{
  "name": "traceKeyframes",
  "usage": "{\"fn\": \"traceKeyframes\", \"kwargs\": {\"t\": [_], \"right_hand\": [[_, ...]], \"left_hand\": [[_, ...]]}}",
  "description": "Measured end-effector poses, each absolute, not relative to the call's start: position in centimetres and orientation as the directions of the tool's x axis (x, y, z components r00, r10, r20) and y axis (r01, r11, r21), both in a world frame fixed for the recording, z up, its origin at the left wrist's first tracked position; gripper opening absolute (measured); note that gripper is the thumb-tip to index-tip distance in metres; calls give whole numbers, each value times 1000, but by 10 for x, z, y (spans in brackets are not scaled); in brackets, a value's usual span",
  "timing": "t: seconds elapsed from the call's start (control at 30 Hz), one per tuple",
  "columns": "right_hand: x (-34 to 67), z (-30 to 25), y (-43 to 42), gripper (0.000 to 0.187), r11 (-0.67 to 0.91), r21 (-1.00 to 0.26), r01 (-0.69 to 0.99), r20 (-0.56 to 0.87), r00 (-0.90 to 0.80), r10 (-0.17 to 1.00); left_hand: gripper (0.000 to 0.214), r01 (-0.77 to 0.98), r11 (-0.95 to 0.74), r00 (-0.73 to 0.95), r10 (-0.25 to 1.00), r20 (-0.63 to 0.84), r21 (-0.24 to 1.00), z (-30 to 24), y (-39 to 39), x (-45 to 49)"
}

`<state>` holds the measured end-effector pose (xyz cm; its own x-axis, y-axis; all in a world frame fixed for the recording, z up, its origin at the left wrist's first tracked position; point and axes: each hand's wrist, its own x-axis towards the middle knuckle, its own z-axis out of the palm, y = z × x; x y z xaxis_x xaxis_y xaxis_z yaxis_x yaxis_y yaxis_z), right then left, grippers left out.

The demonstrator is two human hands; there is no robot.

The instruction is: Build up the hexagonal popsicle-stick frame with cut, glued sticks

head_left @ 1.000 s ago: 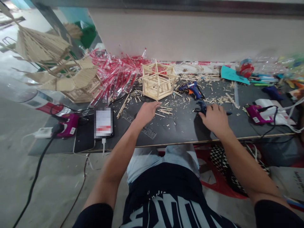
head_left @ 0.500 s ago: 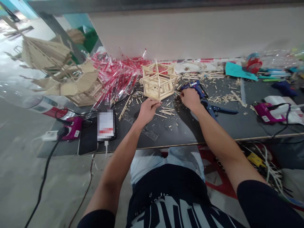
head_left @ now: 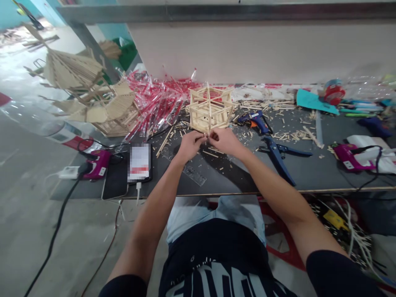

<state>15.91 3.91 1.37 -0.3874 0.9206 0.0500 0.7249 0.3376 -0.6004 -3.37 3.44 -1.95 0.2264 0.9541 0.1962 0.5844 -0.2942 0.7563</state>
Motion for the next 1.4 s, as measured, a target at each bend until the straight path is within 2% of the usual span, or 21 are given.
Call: {"fn": "traceKeyframes", "kwargs": {"t": [0.17,0.47,0.77,1.0,1.13,1.2,1.4], "right_hand": [[148,-3,44,14,349,-624,700,46,-413,910],[157,-18,44,17,448,-625,639,161,-455,876],[162,-8,40,14,399,-611,684,119,-419,900],[196,12,29,26,314,-634,706,200,-243,949],[181,5,28,26,309,-706,637,132,-311,941],[170,-1,30,25,310,-727,613,108,-343,933],[158,-9,38,11,360,-739,569,187,-340,922]], "left_hand": [[19,609,-262,206,964,170,749,-19,36,-39],[17,560,-221,198,972,130,798,-14,33,-37],[10,570,-250,214,965,152,783,-17,35,-41],[10,570,-265,229,960,159,778,-16,34,-36],[13,548,-262,257,956,139,794,-17,34,-35],[15,534,-259,265,955,131,805,-19,35,-36],[12,485,-266,264,953,151,833,-27,40,-41]]}}
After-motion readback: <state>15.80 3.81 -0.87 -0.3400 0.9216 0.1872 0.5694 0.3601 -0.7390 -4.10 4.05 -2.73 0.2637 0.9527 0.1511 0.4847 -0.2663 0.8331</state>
